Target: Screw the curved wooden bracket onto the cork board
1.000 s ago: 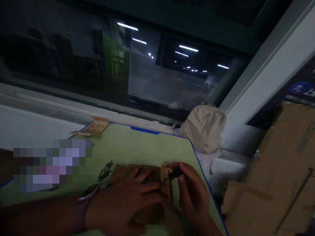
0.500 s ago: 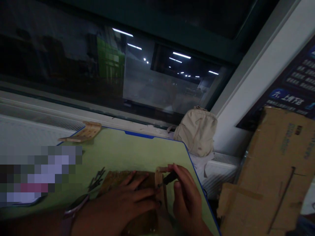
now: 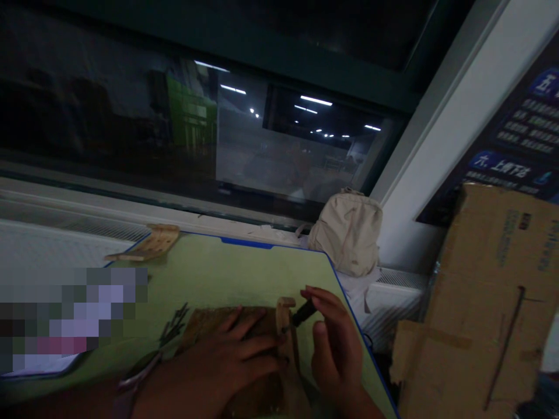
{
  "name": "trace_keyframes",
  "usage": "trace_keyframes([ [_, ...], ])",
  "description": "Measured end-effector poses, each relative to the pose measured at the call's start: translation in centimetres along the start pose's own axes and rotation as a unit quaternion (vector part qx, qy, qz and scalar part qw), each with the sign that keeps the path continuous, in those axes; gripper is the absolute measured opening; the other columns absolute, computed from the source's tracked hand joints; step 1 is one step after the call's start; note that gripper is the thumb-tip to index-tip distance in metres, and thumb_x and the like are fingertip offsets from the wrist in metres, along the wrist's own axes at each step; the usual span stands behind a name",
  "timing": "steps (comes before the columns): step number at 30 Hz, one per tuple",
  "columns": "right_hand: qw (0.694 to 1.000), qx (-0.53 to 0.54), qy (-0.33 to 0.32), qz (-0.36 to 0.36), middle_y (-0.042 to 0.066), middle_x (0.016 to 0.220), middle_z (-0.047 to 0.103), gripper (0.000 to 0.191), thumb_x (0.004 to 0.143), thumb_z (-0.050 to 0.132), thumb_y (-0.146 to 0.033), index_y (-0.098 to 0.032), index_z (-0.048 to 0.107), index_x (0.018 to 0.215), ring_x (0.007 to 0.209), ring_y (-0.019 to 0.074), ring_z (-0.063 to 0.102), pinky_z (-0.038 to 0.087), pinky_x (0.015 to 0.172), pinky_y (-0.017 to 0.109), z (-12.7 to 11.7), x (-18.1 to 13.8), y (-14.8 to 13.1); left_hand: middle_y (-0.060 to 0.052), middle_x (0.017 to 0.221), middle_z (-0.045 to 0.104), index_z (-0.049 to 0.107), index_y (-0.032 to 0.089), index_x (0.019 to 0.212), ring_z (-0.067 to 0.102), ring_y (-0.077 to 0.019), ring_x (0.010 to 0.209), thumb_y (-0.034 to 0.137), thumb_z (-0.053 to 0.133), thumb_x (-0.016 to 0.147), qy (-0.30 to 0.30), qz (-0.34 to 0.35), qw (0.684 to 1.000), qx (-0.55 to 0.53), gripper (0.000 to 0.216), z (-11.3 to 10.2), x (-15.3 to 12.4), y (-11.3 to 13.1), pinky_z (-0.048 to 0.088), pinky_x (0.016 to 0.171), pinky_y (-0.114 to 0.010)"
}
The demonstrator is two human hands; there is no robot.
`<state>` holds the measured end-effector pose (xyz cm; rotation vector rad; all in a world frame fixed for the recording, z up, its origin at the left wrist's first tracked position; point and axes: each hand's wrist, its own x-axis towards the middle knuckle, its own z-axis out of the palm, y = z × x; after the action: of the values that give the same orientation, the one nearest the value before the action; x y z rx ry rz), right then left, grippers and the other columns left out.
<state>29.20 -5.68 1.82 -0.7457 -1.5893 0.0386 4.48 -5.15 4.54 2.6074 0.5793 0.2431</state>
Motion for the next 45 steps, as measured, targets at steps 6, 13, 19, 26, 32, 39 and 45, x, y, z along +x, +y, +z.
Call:
trace_keyframes([
  [6,0.998,0.051,0.015,0.045,0.008,0.106,0.077,0.023,0.1,0.062,-0.013,-0.026,0.071,0.117,0.093,0.02,0.079,0.067,0.074,0.034,0.6,0.3,-0.6,-0.006,0.158,0.056,0.056,0.031,0.15,0.033,-0.0463,0.155,0.043,0.059,0.107,-0.004,-0.01,1.0,0.015,0.045,-0.6,0.2,0.5,0.022,0.122,-0.079],
  [13,1.0,0.014,0.011,-0.003,0.004,0.098,0.067,0.03,0.093,0.072,-0.013,-0.028,0.07,0.119,0.088,0.0168,0.068,0.061,0.066,0.027,0.0,0.8,-0.3,-0.004,0.162,0.052,0.051,0.032,0.154,0.028,-0.0463,0.157,0.048,0.068,0.1,0.001,0.003,1.0,0.006,0.058,0.0,-0.1,-0.1,0.017,0.122,-0.081],
  [19,0.998,-0.048,-0.035,-0.016,0.01,0.114,0.076,0.031,0.103,0.056,-0.017,-0.027,0.07,0.128,0.107,0.023,0.075,0.064,0.085,0.039,-0.5,0.3,-0.3,-0.004,0.159,0.055,0.053,0.033,0.152,0.032,-0.0456,0.155,0.053,0.073,0.096,0.0,-0.004,1.0,0.013,0.063,0.1,0.0,-0.1,0.02,0.123,-0.078],
  [26,0.999,0.026,0.03,0.011,0.005,0.097,0.071,0.027,0.094,0.069,-0.011,-0.028,0.069,0.116,0.084,0.0179,0.073,0.064,0.063,0.03,0.2,0.9,-0.5,-0.004,0.163,0.051,0.052,0.033,0.152,0.028,-0.0462,0.157,0.047,0.071,0.097,-0.003,-0.002,1.0,0.002,0.06,-0.2,0.0,0.1,0.017,0.123,-0.079],
  [32,0.998,-0.052,0.001,-0.023,0.008,0.101,0.071,0.021,0.1,0.063,-0.022,-0.027,0.072,0.118,0.093,0.021,0.072,0.063,0.07,0.034,-0.3,0.8,-0.5,-0.003,0.162,0.052,0.05,0.035,0.154,0.027,-0.0469,0.157,0.053,0.078,0.091,0.011,0.0,1.0,-0.003,0.071,0.4,-0.1,-0.3,0.016,0.123,-0.079],
  [39,1.0,-0.002,0.014,0.012,0.007,0.1,0.075,0.021,0.097,0.066,-0.012,-0.026,0.072,0.113,0.09,0.0196,0.078,0.067,0.069,0.032,-0.2,0.4,-0.3,-0.005,0.163,0.05,0.053,0.032,0.153,0.029,-0.0471,0.157,0.046,0.065,0.101,-0.025,-0.014,1.0,0.007,0.055,-0.6,0.2,0.4,0.018,0.123,-0.079],
  [45,0.998,-0.038,0.041,0.025,0.006,0.105,0.074,0.026,0.095,0.071,-0.018,-0.028,0.07,0.12,0.091,0.0196,0.076,0.066,0.07,0.032,-0.3,-0.2,0.3,-0.005,0.161,0.054,0.056,0.032,0.151,0.03,-0.0457,0.157,0.04,0.059,0.106,-0.022,-0.025,0.999,0.007,0.046,-1.1,0.3,0.9,0.02,0.122,-0.079],
])
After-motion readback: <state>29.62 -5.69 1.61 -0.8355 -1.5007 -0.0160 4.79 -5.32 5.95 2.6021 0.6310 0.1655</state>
